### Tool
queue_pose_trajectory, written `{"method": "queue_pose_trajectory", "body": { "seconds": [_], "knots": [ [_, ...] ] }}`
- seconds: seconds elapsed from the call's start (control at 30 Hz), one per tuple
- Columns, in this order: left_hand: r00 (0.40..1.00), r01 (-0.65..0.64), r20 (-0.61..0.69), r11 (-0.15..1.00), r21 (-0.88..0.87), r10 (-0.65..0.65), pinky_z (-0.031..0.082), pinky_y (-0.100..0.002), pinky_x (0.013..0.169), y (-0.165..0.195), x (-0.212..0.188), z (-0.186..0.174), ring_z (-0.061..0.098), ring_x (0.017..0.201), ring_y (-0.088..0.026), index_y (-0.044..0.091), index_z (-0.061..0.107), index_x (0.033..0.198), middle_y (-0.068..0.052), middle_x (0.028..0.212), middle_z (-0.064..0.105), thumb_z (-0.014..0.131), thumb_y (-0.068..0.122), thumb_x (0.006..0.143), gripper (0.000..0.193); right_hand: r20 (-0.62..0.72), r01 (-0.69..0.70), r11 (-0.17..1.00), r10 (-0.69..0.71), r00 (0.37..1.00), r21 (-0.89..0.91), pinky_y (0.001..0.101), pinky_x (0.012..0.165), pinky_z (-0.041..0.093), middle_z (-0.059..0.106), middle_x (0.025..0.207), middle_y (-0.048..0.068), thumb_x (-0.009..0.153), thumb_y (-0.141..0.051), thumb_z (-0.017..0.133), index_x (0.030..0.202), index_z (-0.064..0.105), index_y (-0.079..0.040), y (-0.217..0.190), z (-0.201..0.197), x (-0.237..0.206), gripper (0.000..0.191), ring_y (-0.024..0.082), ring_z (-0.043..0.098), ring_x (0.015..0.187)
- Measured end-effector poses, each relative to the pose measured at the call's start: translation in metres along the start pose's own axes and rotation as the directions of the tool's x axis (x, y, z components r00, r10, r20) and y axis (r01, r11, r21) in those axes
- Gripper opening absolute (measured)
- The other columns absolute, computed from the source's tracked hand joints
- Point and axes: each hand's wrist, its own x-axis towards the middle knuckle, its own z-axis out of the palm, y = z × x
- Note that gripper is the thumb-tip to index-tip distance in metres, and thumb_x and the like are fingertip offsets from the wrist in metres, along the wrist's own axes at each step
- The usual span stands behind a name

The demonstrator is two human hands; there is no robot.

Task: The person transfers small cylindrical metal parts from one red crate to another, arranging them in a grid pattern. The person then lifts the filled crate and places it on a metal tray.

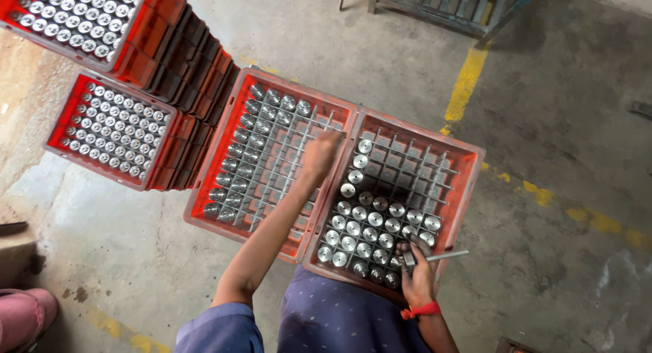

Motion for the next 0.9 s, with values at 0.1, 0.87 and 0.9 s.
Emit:
{"method": "queue_pose_trajectory", "body": {
  "seconds": [0.1, 0.87, 0.9],
  "knots": [
    [0.949, 0.306, -0.155, 0.923, 0.233, -0.275, 0.047, -0.05, 0.109, -0.035, -0.003, -0.044, 0.058, 0.126, -0.04, 0.009, 0.069, 0.119, -0.017, 0.124, 0.065, 0.069, 0.004, 0.088, 0.032, -0.011, 0.0, 0.999, 0.0, 1.0, -0.039, 0.0337, 0.077, 0.059, 0.069, 0.086, 0.01, 0.102, -0.004, 0.054, 0.115, 0.064, -0.003, -0.006, -0.008, -0.008, 0.017, 0.022, 0.07, 0.084],
    [0.91, 0.31, 0.285, 0.038, -0.95, -0.301, 0.053, -0.032, 0.054, 0.021, -0.127, 0.027, 0.067, 0.063, -0.017, 0.009, 0.055, 0.1, -0.005, 0.074, 0.068, 0.074, 0.017, 0.084, 0.026, 0.064, 0.015, 0.994, -0.008, 0.998, -0.108, 0.0326, 0.08, 0.056, 0.07, 0.094, 0.004, 0.096, -0.002, 0.06, 0.115, 0.067, -0.005, -0.001, 0.033, -0.033, 0.02, 0.017, 0.067, 0.086],
    [0.927, 0.324, 0.316, 0.011, -0.946, -0.201, 0.057, -0.032, 0.063, 0.04, -0.148, 0.039, 0.069, 0.073, -0.015, 0.009, 0.058, 0.097, -0.003, 0.081, 0.069, 0.074, 0.016, 0.082, 0.023, 0.068, 0.022, 0.992, -0.014, 0.998, -0.126, 0.0326, 0.079, 0.054, 0.07, 0.093, 0.005, 0.098, -0.004, 0.06, 0.114, 0.067, -0.005, -0.005, 0.043, -0.033, 0.017, 0.017, 0.067, 0.085]
  ]
}}
